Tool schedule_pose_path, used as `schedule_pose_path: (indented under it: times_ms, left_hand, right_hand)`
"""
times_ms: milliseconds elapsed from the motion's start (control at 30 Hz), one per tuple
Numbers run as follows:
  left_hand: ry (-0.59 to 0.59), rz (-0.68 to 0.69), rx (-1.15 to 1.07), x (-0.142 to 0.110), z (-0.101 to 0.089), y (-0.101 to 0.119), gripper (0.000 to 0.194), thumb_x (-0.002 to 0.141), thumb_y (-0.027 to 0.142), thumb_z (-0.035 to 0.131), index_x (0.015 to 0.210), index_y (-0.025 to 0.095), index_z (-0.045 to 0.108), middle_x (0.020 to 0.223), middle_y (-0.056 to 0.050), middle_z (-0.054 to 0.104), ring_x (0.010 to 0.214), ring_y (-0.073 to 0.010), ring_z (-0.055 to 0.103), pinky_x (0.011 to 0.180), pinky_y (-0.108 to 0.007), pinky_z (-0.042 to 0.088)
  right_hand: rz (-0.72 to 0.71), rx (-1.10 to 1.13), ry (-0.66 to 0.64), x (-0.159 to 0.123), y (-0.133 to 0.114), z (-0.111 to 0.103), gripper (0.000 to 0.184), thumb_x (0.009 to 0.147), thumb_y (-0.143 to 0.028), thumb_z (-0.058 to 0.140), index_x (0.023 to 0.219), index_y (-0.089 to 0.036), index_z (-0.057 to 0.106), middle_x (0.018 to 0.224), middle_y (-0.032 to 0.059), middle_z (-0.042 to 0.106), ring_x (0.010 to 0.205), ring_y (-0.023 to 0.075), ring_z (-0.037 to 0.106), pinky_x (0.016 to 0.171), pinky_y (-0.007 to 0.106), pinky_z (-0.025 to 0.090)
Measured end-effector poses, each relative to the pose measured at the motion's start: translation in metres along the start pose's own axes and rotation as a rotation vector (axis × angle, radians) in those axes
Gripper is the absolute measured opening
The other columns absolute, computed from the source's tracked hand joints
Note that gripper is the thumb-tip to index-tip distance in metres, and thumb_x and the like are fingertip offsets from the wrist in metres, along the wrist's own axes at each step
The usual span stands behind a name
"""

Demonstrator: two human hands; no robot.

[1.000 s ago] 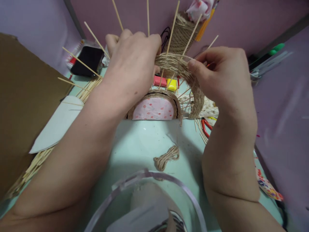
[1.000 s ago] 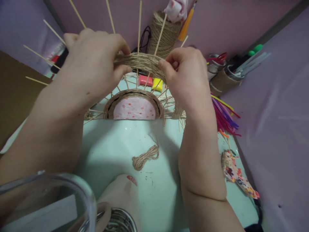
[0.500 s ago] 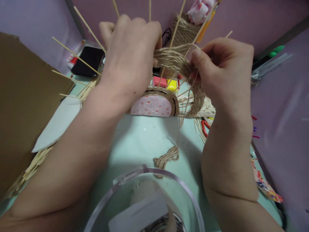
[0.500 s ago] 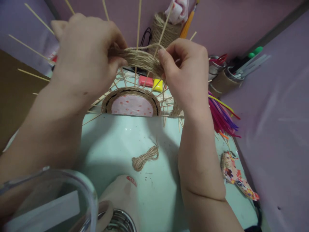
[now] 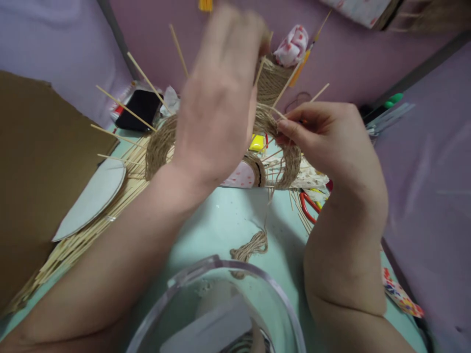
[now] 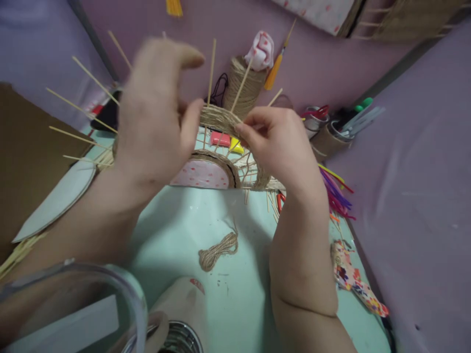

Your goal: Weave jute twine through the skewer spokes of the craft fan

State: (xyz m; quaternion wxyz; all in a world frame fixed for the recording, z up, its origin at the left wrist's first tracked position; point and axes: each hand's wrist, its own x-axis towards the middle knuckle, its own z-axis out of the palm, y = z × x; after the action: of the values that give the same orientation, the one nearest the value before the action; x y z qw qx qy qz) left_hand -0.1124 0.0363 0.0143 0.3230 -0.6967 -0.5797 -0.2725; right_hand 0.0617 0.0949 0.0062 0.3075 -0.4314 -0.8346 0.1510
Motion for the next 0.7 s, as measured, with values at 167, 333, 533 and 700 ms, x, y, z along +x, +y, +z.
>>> schedule_pose_path:
  times_ms: [167,333,533,700]
  left_hand:
    - [-0.233,-0.214,-0.467,-0.008,0.022,0.001,0.057,0.086,0.013,0.036,0.143,0.020,0.031,0.134,-0.007,0.056,0.115,-0.0227,0.057,0.092,-0.033,0.045]
    - [-0.330,-0.287,-0.542,-0.008,0.030,-0.006,0.058,0.088,0.018,0.038,0.144,0.030,0.030,0.117,-0.006,0.066,0.105,-0.0246,0.061,0.091,-0.037,0.044]
    - [-0.353,-0.342,-0.599,-0.002,0.027,-0.003,0.047,0.090,0.023,0.041,0.137,0.023,0.041,0.111,-0.009,0.066,0.107,-0.0253,0.060,0.092,-0.039,0.044]
    - [-0.355,-0.325,-0.565,-0.003,0.028,-0.001,0.037,0.091,0.024,0.041,0.126,0.017,0.051,0.110,-0.010,0.066,0.108,-0.0255,0.059,0.095,-0.041,0.043]
  right_hand:
    - [0.014,-0.029,-0.037,0.001,0.000,0.000,0.018,0.085,-0.032,0.058,0.080,-0.020,0.070,0.070,0.0034,0.067,0.065,0.0175,0.060,0.062,0.030,0.044]
    - [0.041,0.002,-0.049,0.000,0.001,-0.002,0.017,0.083,-0.031,0.058,0.087,-0.020,0.071,0.071,0.0036,0.067,0.067,0.0185,0.061,0.061,0.030,0.045]
    - [0.057,0.035,0.070,-0.003,-0.003,-0.008,0.013,0.081,-0.031,0.061,0.086,-0.022,0.070,0.071,0.0020,0.065,0.064,0.0174,0.061,0.059,0.030,0.045]
    - [0.110,0.109,0.076,-0.004,-0.005,-0.012,0.013,0.080,-0.032,0.062,0.082,-0.021,0.069,0.065,0.0017,0.063,0.058,0.0159,0.058,0.053,0.028,0.043]
